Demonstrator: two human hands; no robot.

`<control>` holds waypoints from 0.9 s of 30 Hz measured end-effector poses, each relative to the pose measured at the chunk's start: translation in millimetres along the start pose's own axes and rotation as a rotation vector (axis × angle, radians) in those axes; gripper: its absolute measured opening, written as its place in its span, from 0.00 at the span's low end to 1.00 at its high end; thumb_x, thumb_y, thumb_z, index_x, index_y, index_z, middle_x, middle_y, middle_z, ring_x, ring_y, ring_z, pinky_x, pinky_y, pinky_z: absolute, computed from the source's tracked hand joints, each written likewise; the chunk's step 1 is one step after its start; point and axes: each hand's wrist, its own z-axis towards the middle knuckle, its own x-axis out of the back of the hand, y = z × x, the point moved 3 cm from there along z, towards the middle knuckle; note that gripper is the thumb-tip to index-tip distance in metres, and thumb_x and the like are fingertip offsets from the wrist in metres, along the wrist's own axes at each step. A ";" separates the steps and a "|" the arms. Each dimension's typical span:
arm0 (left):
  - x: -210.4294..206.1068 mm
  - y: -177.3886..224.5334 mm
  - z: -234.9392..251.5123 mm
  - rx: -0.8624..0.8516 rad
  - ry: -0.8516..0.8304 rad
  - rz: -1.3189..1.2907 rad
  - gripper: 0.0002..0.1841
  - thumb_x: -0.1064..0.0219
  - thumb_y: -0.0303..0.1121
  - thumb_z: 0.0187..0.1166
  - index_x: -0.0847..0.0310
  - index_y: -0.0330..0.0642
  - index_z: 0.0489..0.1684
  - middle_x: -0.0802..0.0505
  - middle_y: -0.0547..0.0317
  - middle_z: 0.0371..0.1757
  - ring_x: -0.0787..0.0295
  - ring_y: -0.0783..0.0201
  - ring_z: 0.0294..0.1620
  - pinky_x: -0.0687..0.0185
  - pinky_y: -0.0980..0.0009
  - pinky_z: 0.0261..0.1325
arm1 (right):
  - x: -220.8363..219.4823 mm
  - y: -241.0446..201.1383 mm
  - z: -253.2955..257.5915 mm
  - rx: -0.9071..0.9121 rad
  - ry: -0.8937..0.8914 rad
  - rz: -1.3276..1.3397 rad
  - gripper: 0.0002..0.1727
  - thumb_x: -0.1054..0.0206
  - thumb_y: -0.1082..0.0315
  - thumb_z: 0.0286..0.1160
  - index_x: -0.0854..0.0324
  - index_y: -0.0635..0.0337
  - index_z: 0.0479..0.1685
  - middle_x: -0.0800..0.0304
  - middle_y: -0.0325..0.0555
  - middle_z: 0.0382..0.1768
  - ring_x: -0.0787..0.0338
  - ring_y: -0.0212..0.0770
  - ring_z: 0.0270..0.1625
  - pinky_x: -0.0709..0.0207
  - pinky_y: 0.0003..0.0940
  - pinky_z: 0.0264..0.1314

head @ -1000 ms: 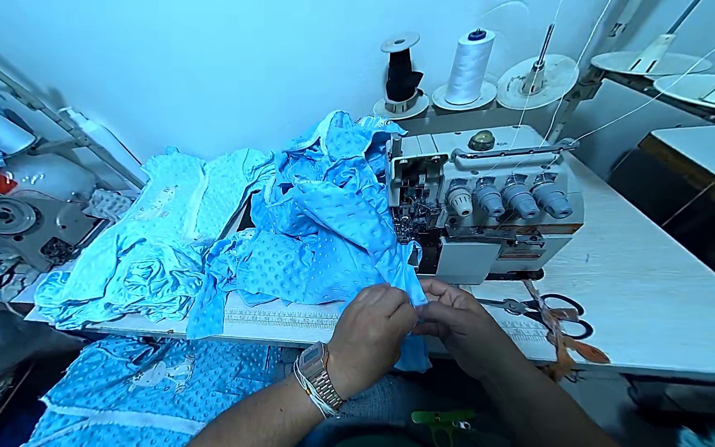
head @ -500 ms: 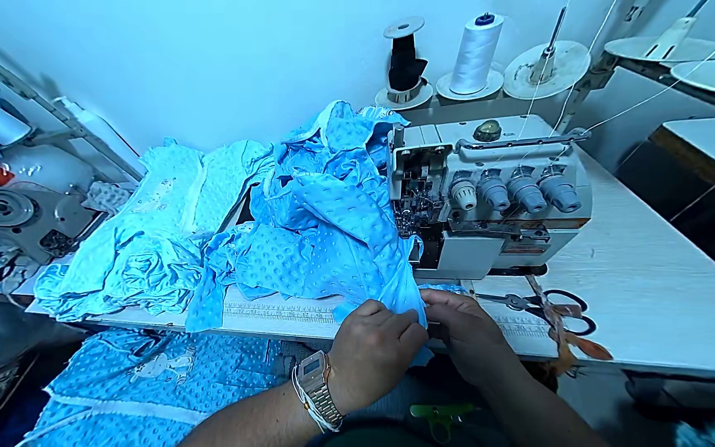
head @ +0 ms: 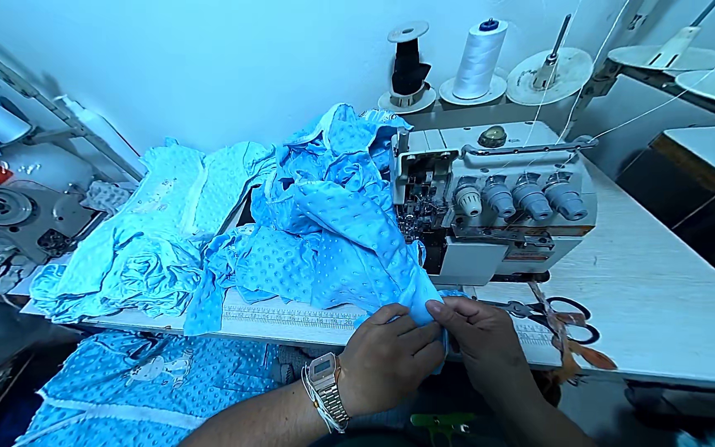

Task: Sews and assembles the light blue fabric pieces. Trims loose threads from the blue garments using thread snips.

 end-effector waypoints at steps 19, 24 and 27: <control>9.9 -156.5 24.2 0.755 -0.224 -0.215 0.25 0.44 0.49 0.89 0.10 0.34 0.57 0.07 0.39 0.58 0.14 0.41 0.69 0.33 0.35 0.77 | -16.6 -0.1 25.3 -0.049 0.076 0.149 0.09 0.30 0.69 0.78 0.09 0.60 0.30 0.11 0.43 0.21 0.15 0.31 0.21 0.22 0.24 0.22; 20.8 -193.3 50.4 0.369 -0.099 0.256 0.20 0.40 0.42 0.80 0.10 0.34 0.52 0.11 0.32 0.60 0.18 0.32 0.70 0.35 0.34 0.78 | -35.0 0.1 17.4 -0.032 0.128 0.158 0.10 0.30 0.67 0.80 0.10 0.59 0.30 0.12 0.42 0.20 0.16 0.31 0.21 0.22 0.25 0.22; 60.2 -133.6 55.8 0.301 0.200 0.217 0.11 0.40 0.24 0.72 0.11 0.31 0.40 0.07 0.38 0.53 0.10 0.43 0.60 0.18 0.48 0.65 | -26.5 6.6 16.4 0.001 0.145 0.165 0.11 0.31 0.65 0.80 0.11 0.57 0.28 0.14 0.39 0.20 0.15 0.30 0.23 0.18 0.26 0.27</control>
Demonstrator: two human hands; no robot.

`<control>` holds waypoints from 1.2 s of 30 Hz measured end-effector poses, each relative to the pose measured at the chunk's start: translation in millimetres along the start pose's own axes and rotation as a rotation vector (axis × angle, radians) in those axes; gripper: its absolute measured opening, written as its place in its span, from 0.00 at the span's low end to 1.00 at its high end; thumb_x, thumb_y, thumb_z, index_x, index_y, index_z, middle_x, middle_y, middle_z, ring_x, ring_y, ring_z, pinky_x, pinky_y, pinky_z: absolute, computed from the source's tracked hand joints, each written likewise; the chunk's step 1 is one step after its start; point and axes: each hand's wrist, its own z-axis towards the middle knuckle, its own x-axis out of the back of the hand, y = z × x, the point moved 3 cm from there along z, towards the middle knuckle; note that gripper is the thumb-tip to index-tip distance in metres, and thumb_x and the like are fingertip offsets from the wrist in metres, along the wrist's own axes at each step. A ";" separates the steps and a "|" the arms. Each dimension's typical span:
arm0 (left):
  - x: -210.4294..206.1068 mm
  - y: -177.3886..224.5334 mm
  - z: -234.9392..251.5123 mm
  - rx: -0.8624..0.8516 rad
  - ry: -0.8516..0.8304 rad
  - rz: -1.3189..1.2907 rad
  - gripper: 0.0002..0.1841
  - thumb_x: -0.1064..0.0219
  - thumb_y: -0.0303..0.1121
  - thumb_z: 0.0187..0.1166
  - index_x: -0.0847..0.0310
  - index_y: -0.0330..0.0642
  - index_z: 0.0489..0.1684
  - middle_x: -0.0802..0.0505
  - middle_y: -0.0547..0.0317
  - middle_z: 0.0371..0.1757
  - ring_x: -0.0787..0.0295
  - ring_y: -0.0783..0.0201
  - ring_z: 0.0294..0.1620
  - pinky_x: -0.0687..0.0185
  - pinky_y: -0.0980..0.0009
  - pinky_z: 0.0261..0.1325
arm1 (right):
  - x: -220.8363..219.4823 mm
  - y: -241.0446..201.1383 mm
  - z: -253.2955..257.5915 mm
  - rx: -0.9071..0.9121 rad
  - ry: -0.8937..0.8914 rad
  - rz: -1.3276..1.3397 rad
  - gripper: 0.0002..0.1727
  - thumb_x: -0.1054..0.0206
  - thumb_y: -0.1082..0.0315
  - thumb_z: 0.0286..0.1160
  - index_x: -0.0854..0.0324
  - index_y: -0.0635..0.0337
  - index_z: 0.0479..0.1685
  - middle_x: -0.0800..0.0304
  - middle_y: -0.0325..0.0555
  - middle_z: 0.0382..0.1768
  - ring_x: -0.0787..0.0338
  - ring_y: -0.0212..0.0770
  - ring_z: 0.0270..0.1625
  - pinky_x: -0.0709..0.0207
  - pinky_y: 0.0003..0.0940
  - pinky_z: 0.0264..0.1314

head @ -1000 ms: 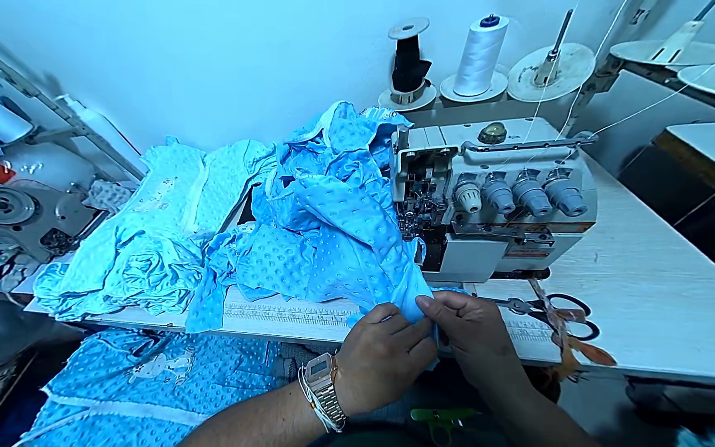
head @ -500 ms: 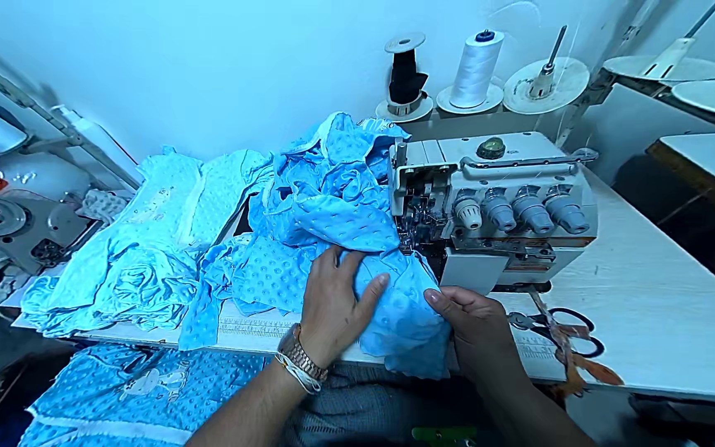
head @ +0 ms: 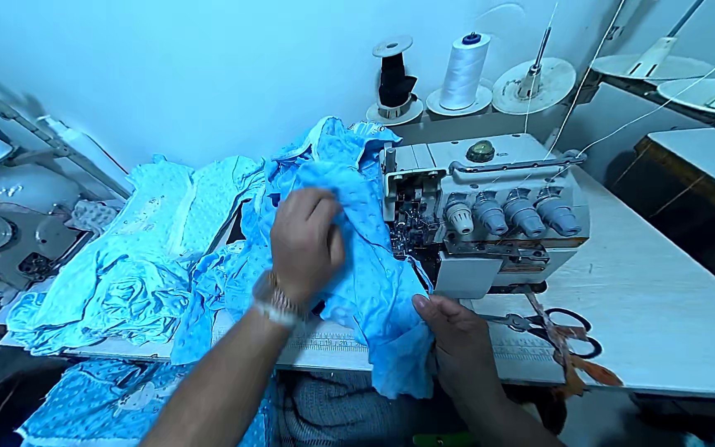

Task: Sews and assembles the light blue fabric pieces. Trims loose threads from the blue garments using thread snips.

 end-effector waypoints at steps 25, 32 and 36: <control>-51.0 -16.6 -20.1 -0.169 -0.474 -0.744 0.12 0.30 0.36 0.75 0.02 0.43 0.45 0.07 0.51 0.52 0.17 0.61 0.61 0.25 0.66 0.67 | -20.9 -2.9 -1.1 -0.115 0.028 0.040 0.05 0.27 0.74 0.74 0.10 0.61 0.31 0.10 0.41 0.21 0.17 0.29 0.17 0.24 0.21 0.17; -7.3 62.7 -60.4 -0.146 -0.343 -0.198 0.15 0.28 0.44 0.66 0.08 0.47 0.45 0.09 0.51 0.53 0.13 0.50 0.55 0.19 0.50 0.53 | -14.7 -2.2 -16.0 -0.150 -0.076 0.077 0.03 0.33 0.73 0.81 0.16 0.61 0.45 0.07 0.44 0.33 0.06 0.36 0.33 0.09 0.31 0.36; -20.0 83.5 -108.0 0.084 -0.349 -0.183 0.42 0.16 0.51 0.53 0.20 0.39 0.71 0.15 0.44 0.59 0.15 0.48 0.56 0.16 0.55 0.52 | -7.3 -1.0 -29.6 -0.160 -0.143 0.029 0.14 0.43 0.79 0.78 0.15 0.63 0.54 0.05 0.47 0.42 0.04 0.38 0.43 0.09 0.33 0.50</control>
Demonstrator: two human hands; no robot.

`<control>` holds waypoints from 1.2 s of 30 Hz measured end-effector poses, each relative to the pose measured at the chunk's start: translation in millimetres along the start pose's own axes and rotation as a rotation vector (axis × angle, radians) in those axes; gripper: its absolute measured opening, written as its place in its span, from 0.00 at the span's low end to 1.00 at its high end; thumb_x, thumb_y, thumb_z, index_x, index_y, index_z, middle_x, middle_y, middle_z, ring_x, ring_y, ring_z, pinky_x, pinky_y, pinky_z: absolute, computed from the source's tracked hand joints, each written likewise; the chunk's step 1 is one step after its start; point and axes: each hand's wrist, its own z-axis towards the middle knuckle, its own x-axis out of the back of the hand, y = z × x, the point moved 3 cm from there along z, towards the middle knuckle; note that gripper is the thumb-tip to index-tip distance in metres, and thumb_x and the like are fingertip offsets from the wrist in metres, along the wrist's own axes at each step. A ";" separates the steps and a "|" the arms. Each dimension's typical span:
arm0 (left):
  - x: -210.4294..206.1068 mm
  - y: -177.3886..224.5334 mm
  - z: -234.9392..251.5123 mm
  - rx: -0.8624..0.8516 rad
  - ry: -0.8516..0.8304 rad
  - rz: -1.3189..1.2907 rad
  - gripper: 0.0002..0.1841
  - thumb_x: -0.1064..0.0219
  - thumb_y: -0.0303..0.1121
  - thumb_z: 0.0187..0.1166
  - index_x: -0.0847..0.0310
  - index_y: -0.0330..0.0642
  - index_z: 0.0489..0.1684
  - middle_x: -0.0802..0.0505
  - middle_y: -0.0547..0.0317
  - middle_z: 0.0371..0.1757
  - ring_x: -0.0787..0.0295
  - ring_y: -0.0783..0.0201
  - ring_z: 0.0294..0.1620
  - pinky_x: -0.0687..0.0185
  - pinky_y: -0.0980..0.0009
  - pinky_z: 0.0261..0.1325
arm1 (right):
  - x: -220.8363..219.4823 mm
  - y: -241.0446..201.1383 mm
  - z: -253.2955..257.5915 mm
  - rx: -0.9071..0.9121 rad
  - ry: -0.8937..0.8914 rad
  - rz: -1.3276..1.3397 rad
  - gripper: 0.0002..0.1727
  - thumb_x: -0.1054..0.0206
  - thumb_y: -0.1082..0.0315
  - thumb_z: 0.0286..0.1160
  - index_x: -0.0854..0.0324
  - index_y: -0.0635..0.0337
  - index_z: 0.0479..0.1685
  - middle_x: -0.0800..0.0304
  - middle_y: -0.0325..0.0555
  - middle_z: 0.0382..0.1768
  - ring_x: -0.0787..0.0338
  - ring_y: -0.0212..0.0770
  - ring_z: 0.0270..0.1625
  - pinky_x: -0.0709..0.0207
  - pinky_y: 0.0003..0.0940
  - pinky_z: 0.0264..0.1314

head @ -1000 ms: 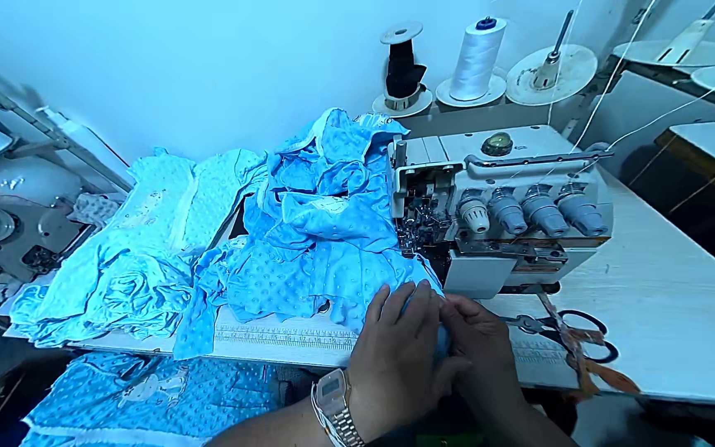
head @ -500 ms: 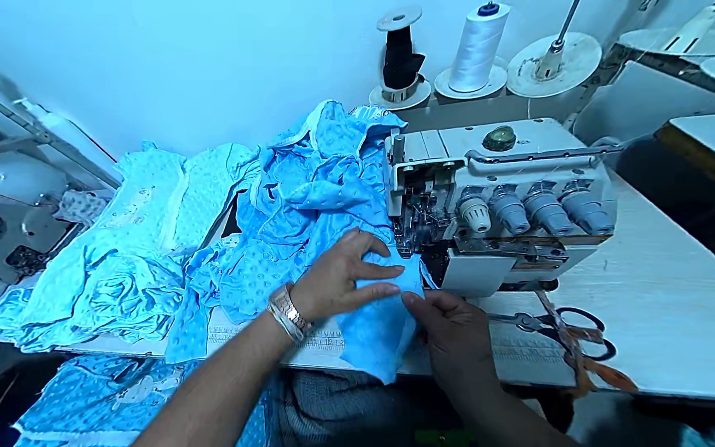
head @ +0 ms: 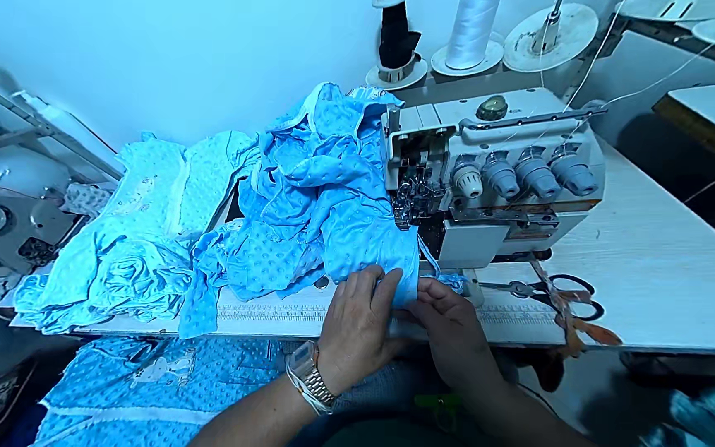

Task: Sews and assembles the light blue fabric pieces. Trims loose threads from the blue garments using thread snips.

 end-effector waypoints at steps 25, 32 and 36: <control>26.6 16.8 -17.0 -0.105 0.309 -0.275 0.05 0.29 0.24 0.71 0.08 0.34 0.31 0.08 0.53 0.36 0.11 0.66 0.42 0.15 0.77 0.50 | 17.7 -10.7 -36.0 0.146 -0.014 -0.137 0.07 0.27 0.75 0.71 0.08 0.56 0.28 0.13 0.38 0.25 0.19 0.29 0.25 0.25 0.19 0.27; 27.1 27.4 -21.1 -0.279 0.311 -0.144 0.10 0.33 0.24 0.73 0.05 0.36 0.43 0.11 0.53 0.35 0.15 0.61 0.42 0.18 0.72 0.50 | 16.1 -5.7 -44.5 0.117 -0.062 -0.048 0.11 0.32 0.73 0.76 0.10 0.56 0.25 0.12 0.38 0.26 0.19 0.27 0.25 0.25 0.17 0.28; 26.5 29.0 -23.7 -0.313 0.248 -0.111 0.12 0.36 0.24 0.76 0.06 0.35 0.47 0.11 0.52 0.38 0.14 0.60 0.43 0.17 0.70 0.51 | 18.2 -3.6 -42.9 0.129 -0.084 -0.031 0.10 0.33 0.73 0.76 0.09 0.56 0.27 0.12 0.39 0.27 0.18 0.28 0.26 0.24 0.17 0.29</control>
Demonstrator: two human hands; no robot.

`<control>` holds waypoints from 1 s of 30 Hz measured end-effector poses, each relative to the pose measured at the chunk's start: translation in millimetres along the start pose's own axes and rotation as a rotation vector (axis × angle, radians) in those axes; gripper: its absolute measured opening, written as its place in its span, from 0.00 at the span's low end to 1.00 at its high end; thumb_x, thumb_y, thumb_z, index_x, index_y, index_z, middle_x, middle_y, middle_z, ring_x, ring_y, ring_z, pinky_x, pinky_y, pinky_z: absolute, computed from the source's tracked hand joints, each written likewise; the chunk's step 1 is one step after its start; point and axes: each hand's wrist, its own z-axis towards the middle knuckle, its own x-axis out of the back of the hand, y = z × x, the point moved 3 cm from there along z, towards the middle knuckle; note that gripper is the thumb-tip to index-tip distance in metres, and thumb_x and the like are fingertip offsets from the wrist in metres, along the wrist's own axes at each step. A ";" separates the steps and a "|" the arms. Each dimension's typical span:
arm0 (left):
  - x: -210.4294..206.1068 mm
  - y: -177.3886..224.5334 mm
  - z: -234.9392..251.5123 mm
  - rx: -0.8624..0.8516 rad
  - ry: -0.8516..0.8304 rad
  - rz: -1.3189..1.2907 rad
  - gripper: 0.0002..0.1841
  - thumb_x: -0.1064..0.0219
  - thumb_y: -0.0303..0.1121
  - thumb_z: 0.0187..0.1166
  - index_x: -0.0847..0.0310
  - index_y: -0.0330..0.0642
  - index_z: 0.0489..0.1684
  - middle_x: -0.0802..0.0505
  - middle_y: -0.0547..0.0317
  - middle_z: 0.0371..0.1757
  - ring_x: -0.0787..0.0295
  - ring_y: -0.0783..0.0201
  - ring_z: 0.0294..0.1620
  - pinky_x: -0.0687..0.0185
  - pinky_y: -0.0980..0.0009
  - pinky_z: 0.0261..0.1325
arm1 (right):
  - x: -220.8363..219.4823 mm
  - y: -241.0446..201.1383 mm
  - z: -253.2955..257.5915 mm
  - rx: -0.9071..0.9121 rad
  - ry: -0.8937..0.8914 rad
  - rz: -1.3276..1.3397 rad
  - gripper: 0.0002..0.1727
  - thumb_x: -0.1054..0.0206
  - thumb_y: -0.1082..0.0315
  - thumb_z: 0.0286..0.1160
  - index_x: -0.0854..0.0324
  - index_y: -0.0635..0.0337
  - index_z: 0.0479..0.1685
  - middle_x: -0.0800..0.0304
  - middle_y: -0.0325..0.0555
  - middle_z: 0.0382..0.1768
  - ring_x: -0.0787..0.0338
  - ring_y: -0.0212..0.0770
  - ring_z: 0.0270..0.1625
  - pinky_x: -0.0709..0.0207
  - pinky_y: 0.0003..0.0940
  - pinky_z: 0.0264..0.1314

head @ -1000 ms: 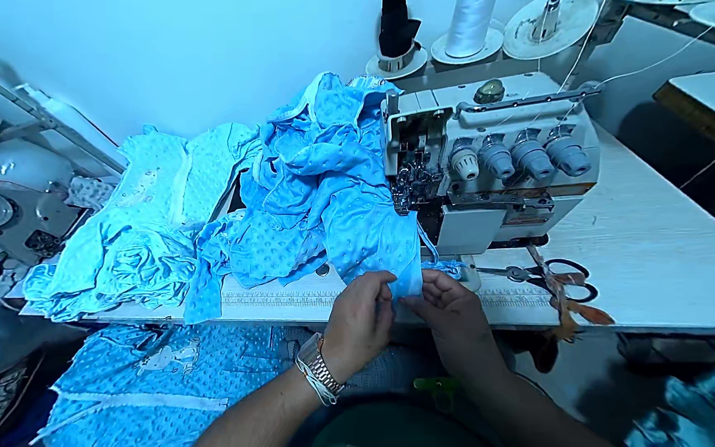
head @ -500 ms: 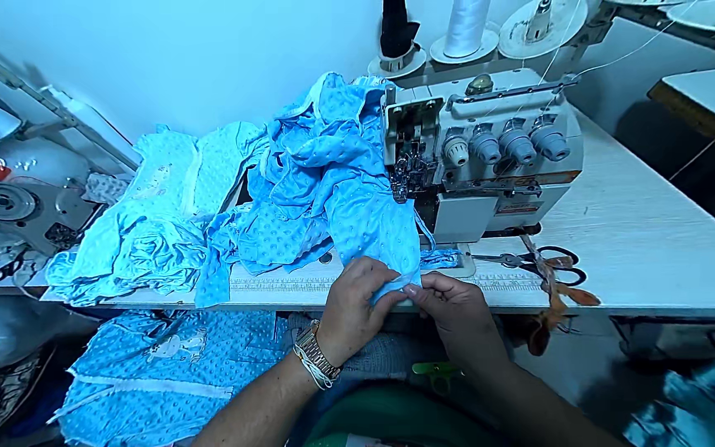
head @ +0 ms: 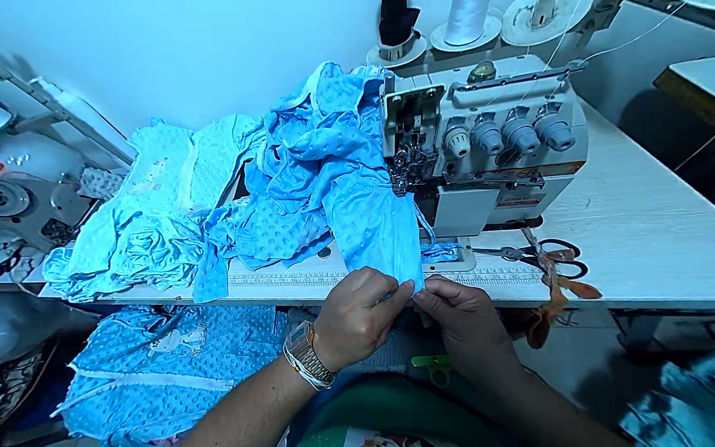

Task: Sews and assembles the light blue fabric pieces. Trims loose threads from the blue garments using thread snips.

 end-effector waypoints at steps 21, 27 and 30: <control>4.1 -1.6 -0.5 -0.030 -0.042 0.027 0.12 0.37 0.25 0.77 0.06 0.36 0.46 0.11 0.54 0.37 0.15 0.60 0.42 0.20 0.69 0.47 | -1.1 -4.5 -0.2 0.030 -0.119 -0.008 0.15 0.42 0.69 0.79 0.07 0.54 0.36 0.11 0.38 0.32 0.18 0.27 0.25 0.24 0.17 0.26; 1.5 -10.2 -6.9 -0.062 0.053 -0.059 0.11 0.38 0.30 0.75 0.07 0.39 0.41 0.09 0.52 0.46 0.13 0.60 0.54 0.17 0.67 0.61 | -14.5 -0.1 6.7 -0.029 -0.001 0.099 0.16 0.34 0.63 0.83 0.10 0.55 0.24 0.13 0.37 0.21 0.21 0.25 0.19 0.26 0.17 0.23; 2.5 -28.0 7.6 0.117 0.115 -0.219 0.18 0.44 0.40 0.83 0.12 0.35 0.43 0.12 0.44 0.63 0.17 0.58 0.70 0.21 0.66 0.73 | -23.6 3.3 4.3 -0.083 0.006 0.185 0.17 0.37 0.66 0.84 0.10 0.57 0.25 0.10 0.40 0.24 0.21 0.24 0.19 0.27 0.15 0.22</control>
